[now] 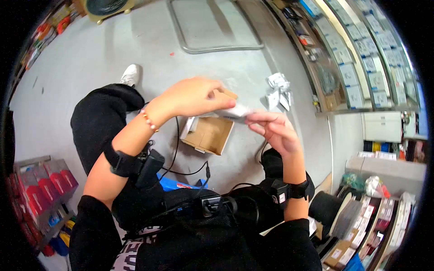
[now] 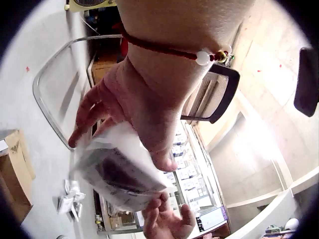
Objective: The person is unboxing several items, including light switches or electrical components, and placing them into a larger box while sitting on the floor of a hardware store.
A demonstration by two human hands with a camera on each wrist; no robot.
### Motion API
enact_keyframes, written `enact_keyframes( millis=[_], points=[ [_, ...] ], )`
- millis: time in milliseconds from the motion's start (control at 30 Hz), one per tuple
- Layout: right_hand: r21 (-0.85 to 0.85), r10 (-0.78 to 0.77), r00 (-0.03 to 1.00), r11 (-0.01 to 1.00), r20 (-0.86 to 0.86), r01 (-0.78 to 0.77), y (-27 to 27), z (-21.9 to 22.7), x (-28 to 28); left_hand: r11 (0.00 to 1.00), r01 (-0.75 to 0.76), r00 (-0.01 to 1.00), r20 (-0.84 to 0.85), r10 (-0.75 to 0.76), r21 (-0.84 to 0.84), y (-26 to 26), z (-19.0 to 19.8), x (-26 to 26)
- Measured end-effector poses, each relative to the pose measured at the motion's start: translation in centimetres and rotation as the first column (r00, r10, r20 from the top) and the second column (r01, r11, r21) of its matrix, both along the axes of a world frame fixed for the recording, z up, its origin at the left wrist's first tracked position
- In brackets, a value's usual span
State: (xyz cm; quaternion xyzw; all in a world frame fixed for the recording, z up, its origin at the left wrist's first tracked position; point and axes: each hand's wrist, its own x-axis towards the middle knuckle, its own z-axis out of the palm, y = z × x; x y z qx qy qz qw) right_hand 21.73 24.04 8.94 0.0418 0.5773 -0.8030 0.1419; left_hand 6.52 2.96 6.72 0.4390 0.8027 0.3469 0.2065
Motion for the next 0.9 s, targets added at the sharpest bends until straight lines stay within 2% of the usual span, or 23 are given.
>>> enact_keyframes(
  millis=[67,133,200,300,333,400,433,533,567,667,700,800,833,867,900],
  points=[
    [-0.092,-0.128,0.989,0.988,-0.073,0.121,0.1,0.8,1.0,0.989,0.118,0.993,0.007,-0.119,0.093,0.4,-0.5,0.4],
    [-0.164,-0.224,0.973,0.964,-0.062,0.211,-0.5,0.9,1.2,0.974,0.181,0.980,0.054,-0.190,0.135,0.4,-0.8,1.2],
    [-0.105,-0.207,0.975,0.974,-0.082,0.198,-1.1,0.8,0.7,0.958,0.245,0.960,0.102,-0.261,0.147,0.5,-1.5,1.6],
    [0.081,-0.275,0.950,0.954,-0.151,0.289,-2.1,-0.1,0.0,0.965,0.243,0.928,0.315,-0.200,-0.101,1.2,-1.0,1.2],
    [0.255,-0.268,0.935,0.911,-0.231,0.324,-2.5,-0.2,-0.2,0.983,0.178,0.902,0.408,-0.143,-0.050,1.3,-1.3,1.3],
    [0.556,-0.225,0.902,0.724,-0.367,0.407,-3.4,-0.4,-0.1,0.999,0.043,0.810,0.584,-0.044,0.014,1.5,-1.7,1.7],
    [0.628,-0.171,0.856,0.613,-0.487,0.480,-3.6,-0.7,0.0,0.999,-0.049,0.791,0.610,0.035,0.006,1.6,-0.9,2.2],
    [0.811,0.156,0.848,0.421,-0.506,0.407,-3.1,0.3,0.0,0.993,-0.109,0.725,0.680,0.112,-0.048,1.7,-1.0,1.4],
    [0.782,0.135,0.826,0.434,-0.547,0.447,-3.1,0.0,0.0,0.992,-0.112,0.728,0.674,0.122,-0.059,1.7,-0.7,1.3],
    [0.737,-0.107,0.930,0.582,-0.351,0.344,-2.8,0.5,0.5,0.972,-0.233,0.646,0.743,0.175,-0.027,1.8,-1.4,1.2],
    [0.654,-0.203,0.928,0.662,-0.313,0.366,-2.8,0.0,0.3,0.962,-0.272,0.649,0.734,0.200,-0.022,1.7,-0.7,1.6],
    [0.528,-0.228,0.972,0.833,0.056,0.165,-3.0,0.5,0.4,0.947,-0.312,0.641,0.753,0.146,0.081,1.8,-1.8,1.0],
    [0.421,-0.177,0.979,0.899,0.098,0.120,-3.0,-0.1,0.2,0.936,-0.328,0.642,0.756,0.125,0.124,1.8,-2.0,0.8],
    [0.344,-0.189,0.971,0.930,0.145,0.130,-3.5,-0.4,0.1,0.964,-0.256,0.650,0.750,0.120,0.067,1.5,-1.5,0.3],
    [0.264,-0.196,0.962,0.954,0.190,0.143,-4.1,-0.7,-0.1,0.935,-0.321,0.642,0.760,0.096,0.153,1.8,-1.3,0.9]
  ],
)
